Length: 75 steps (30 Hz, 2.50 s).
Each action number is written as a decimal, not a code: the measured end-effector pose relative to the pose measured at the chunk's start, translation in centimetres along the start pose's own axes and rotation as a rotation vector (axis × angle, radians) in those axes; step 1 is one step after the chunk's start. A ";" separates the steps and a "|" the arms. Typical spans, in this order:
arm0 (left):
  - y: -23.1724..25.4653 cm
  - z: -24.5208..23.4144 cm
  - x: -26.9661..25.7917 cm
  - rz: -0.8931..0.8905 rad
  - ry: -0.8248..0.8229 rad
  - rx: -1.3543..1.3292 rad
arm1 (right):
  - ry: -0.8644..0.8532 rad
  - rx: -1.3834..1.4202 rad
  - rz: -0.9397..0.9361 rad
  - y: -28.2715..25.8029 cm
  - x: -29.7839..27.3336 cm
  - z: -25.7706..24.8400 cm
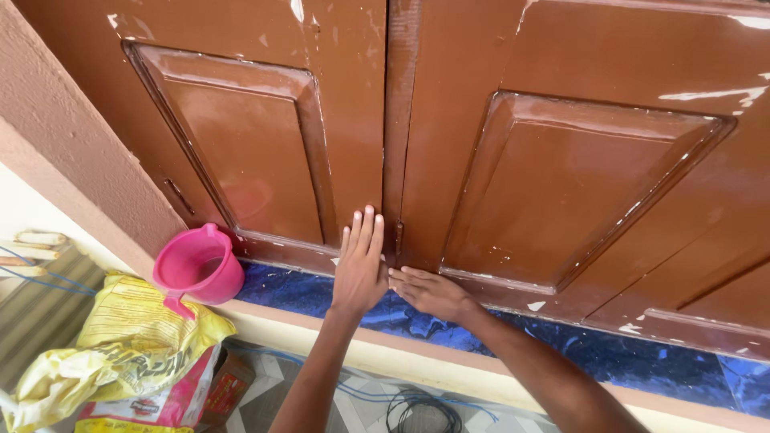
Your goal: The person wipes the surface of a brown double door using a yellow sponge. They clean the glass panels and wooden panels, moving from top to bottom and side to side.
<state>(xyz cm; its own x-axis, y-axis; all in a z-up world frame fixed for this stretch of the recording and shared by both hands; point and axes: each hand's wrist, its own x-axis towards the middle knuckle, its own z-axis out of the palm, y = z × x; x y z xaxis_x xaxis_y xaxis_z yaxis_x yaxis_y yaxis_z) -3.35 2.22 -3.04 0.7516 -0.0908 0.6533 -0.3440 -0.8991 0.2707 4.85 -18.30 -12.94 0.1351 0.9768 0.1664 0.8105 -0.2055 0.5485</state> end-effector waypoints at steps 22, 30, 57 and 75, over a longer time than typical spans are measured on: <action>8.7 6.3 1.1 0.073 -0.016 0.194 | -0.125 -0.018 -0.092 3.8 -10.4 -1.4; 6.0 4.6 1.6 0.104 -0.041 0.310 | -0.024 -0.077 -0.059 6.7 -23.4 -4.6; 4.4 -4.9 10.1 0.110 0.323 0.268 | 0.566 -0.147 0.410 12.4 -16.2 -24.5; 2.1 -18.3 17.4 0.258 0.473 0.214 | 0.976 -0.151 0.614 16.4 12.4 -27.0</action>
<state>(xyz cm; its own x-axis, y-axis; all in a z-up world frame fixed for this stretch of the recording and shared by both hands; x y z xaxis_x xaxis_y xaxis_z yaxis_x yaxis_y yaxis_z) -1.25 6.58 21.84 0.3084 -0.1619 0.9374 -0.3246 -0.9442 -0.0563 4.39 -11.18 20.23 -0.0683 0.2623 0.9626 0.6759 -0.6975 0.2380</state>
